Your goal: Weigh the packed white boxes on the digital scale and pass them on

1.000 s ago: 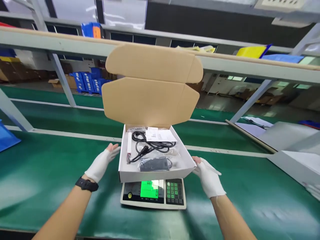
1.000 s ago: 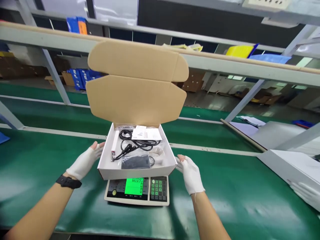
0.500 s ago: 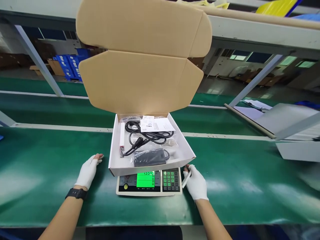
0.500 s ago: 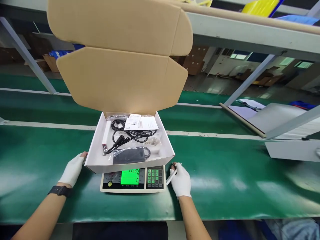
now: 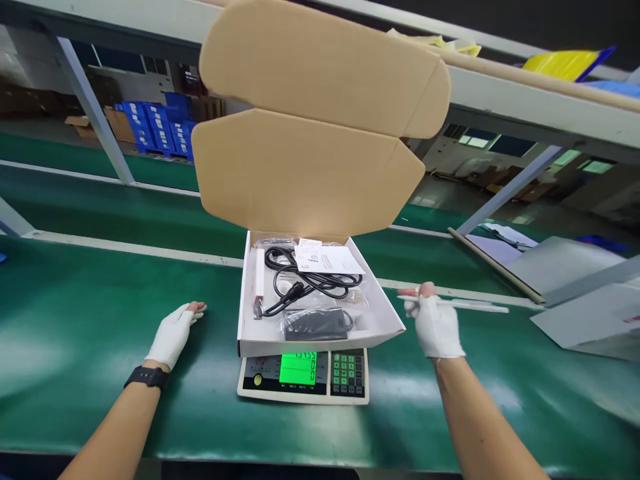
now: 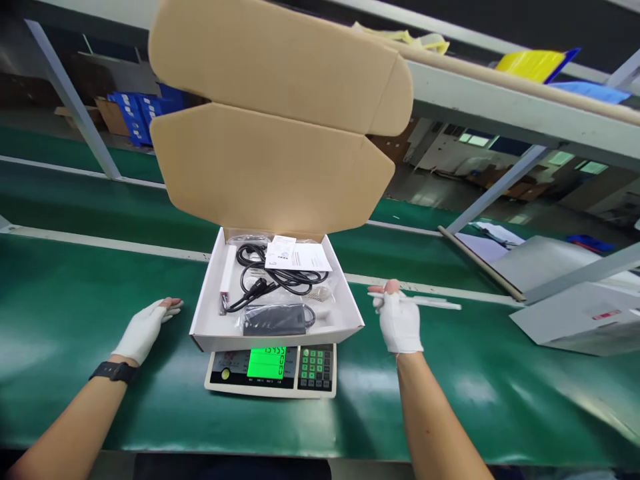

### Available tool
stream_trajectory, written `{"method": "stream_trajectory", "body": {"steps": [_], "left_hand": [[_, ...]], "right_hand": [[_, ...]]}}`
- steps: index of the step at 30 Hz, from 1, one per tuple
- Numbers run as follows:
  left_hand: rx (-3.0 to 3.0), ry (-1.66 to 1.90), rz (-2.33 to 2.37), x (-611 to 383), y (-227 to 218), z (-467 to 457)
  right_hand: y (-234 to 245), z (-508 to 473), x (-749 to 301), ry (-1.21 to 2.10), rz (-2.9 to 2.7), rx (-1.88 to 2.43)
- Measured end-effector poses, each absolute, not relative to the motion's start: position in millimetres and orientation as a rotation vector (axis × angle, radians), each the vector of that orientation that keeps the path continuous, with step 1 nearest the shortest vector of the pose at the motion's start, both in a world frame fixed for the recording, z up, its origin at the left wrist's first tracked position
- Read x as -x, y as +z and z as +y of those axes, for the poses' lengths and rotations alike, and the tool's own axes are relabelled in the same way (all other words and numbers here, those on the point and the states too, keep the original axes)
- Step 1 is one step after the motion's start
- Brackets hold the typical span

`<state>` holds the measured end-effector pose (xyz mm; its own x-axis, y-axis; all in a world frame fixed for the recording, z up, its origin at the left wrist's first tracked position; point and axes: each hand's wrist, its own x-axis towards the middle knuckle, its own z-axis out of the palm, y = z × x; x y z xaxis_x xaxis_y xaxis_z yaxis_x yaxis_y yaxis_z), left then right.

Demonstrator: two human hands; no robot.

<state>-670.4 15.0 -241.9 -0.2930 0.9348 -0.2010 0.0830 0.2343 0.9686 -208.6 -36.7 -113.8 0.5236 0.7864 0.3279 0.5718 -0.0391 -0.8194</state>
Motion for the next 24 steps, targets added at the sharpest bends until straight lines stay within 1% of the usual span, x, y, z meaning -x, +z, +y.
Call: {"method": "stream_trajectory", "body": {"steps": [3, 5, 8, 10, 13, 16, 20, 24], "left_hand": [[-0.855, 1.214, 1.533, 678, -236, 36], [-0.770, 1.234, 1.411, 675, -222, 50], [-0.774, 1.278, 1.227, 657, -184, 68], [-0.831, 1.327, 1.137, 639, -153, 79], [-0.909, 1.392, 1.093, 613, -112, 95], [-0.950, 1.424, 1.070, 596, -89, 109], [-0.895, 1.440, 1.113, 588, -86, 123], [-0.913, 1.446, 1.099, 587, -95, 132]], "right_hand": [[-59, -11, 244, 0.133, -1.299, 1.481], [-30, 5, 277, 0.091, -1.476, 1.359], [-2, 32, 332, 0.125, -1.806, 1.231], [6, 51, 367, 0.196, -2.031, 1.180], [-1, 78, 411, 0.134, -2.275, 1.127], [-22, 98, 436, -0.040, -2.389, 1.037], [-52, 111, 443, -0.197, -2.382, 0.976], [-62, 117, 441, -0.293, -2.328, 0.935]]}}
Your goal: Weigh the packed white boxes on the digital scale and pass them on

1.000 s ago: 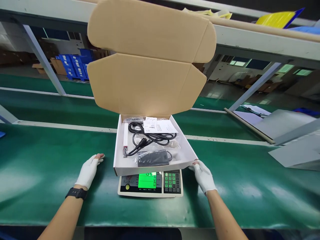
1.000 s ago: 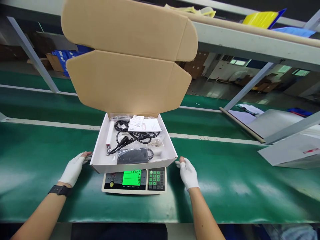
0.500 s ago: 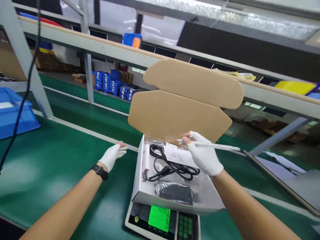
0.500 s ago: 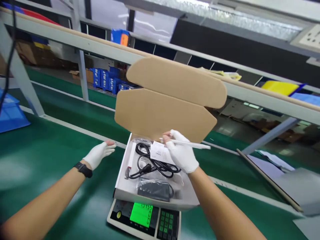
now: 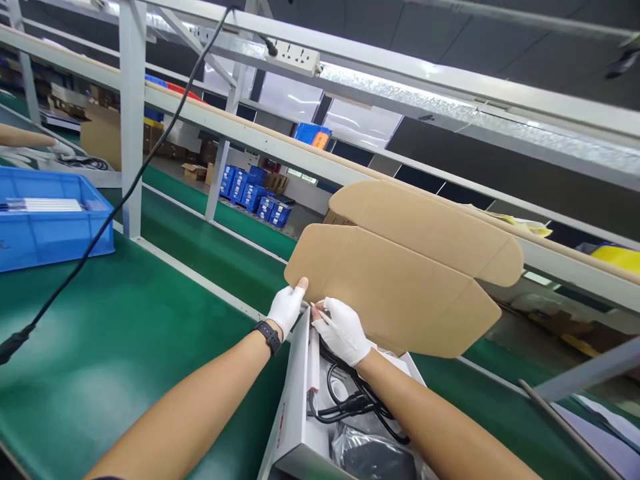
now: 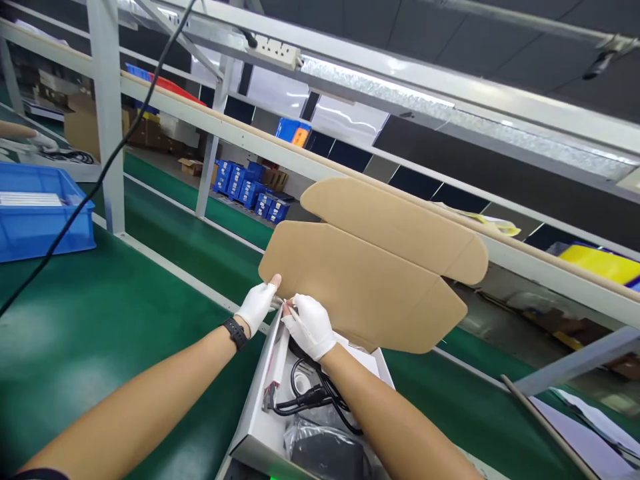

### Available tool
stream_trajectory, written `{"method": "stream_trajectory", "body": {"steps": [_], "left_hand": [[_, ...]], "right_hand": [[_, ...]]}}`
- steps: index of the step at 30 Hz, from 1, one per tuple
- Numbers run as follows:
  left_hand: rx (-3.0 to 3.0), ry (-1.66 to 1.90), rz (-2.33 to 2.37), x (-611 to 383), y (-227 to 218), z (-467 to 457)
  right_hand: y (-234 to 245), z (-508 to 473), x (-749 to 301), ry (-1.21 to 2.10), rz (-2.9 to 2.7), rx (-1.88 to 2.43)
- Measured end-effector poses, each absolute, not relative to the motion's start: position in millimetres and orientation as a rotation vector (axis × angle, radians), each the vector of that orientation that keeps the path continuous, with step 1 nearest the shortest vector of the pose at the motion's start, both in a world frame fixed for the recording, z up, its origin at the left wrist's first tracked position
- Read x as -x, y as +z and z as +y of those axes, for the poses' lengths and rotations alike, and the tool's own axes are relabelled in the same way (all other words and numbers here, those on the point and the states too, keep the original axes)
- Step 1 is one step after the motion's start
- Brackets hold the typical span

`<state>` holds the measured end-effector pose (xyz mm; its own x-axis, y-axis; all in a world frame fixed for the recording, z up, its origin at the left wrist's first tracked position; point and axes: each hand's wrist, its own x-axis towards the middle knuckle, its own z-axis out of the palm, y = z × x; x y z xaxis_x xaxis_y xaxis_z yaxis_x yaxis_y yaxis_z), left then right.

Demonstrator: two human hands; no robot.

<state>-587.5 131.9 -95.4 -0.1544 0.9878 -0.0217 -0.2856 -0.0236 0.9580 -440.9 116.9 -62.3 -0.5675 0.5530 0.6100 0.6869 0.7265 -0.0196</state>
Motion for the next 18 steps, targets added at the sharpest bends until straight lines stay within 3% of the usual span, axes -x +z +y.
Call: {"method": "stream_trajectory", "body": {"steps": [18], "left_hand": [[-0.910, 1.448, 1.125, 587.3, -97.8, 133.3]], "right_hand": [[-67.1, 121.0, 444.1, -0.378, -2.293, 0.891]]}}
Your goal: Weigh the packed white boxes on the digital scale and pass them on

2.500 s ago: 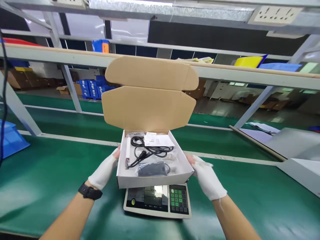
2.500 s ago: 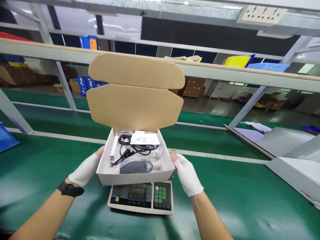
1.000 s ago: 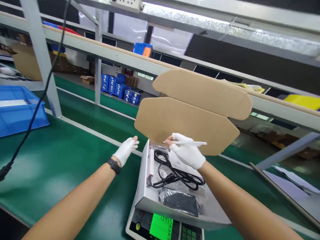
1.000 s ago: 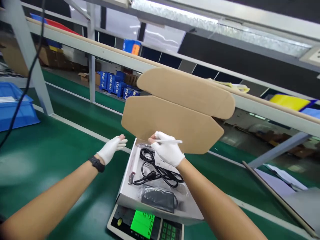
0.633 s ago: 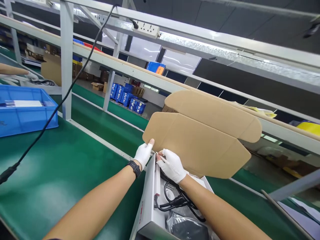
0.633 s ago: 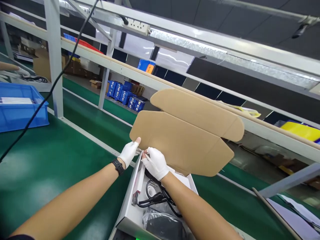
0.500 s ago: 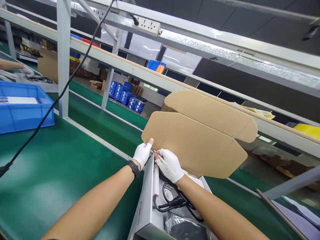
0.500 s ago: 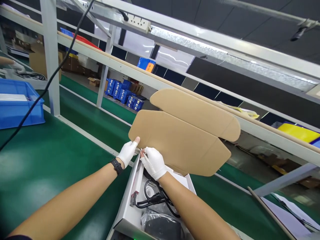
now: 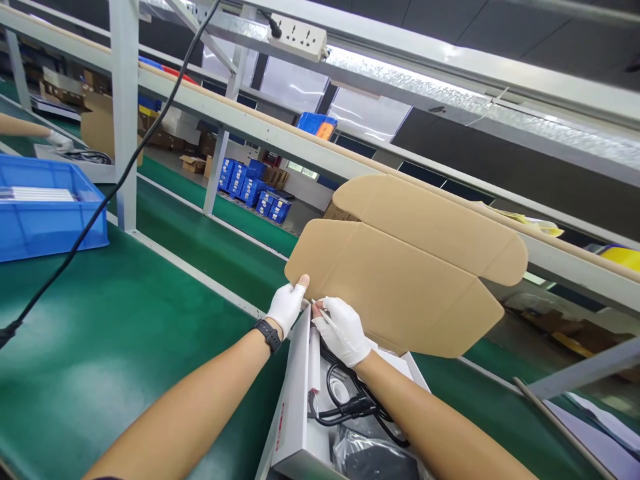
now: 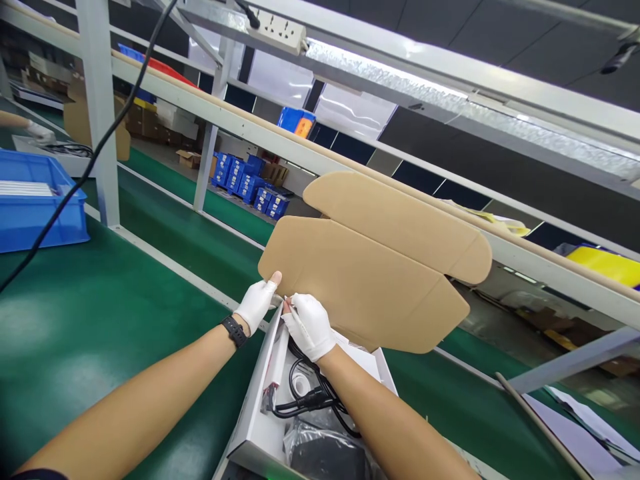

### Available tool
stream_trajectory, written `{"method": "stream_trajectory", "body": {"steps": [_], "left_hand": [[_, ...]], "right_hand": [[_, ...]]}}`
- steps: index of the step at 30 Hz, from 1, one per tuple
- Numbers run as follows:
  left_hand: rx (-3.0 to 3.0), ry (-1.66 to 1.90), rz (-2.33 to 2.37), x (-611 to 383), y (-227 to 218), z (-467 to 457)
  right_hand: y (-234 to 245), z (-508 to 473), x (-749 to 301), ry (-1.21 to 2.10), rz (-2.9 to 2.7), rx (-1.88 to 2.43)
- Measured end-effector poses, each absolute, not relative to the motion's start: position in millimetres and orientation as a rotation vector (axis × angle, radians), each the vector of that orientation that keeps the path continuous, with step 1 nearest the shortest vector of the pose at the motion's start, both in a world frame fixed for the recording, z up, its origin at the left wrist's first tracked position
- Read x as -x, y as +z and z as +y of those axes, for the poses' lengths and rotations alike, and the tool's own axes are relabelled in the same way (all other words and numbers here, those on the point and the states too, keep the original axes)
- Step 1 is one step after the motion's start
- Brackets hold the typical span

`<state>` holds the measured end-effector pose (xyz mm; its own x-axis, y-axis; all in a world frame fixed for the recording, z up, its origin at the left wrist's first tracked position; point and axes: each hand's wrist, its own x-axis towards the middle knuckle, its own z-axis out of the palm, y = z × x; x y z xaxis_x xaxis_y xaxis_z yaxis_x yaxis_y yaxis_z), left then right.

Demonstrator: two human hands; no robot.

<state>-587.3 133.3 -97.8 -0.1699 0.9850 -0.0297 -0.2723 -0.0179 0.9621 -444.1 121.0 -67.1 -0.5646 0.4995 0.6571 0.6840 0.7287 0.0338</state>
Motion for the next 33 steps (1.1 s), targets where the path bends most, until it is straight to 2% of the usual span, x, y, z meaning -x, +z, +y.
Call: {"method": "stream_trajectory", "body": {"steps": [20, 23, 28, 30, 33], "left_hand": [[-0.905, 1.460, 1.146, 587, -99, 134], [-0.912, 1.471, 1.128, 586, -97, 132], [-0.933, 1.464, 1.086, 597, -106, 130], [-0.934, 1.447, 1.156, 612, -127, 129], [-1.003, 1.330, 1.437, 647, -175, 125]], "right_hand": [[-71, 120, 445, -0.444, -2.268, 0.932], [-68, 119, 446, -0.318, -2.214, 0.979], [-33, 107, 436, 0.149, -1.947, 1.048], [-10, 95, 421, 0.283, -1.783, 1.007], [14, 69, 387, 0.308, -1.560, 0.983]]}}
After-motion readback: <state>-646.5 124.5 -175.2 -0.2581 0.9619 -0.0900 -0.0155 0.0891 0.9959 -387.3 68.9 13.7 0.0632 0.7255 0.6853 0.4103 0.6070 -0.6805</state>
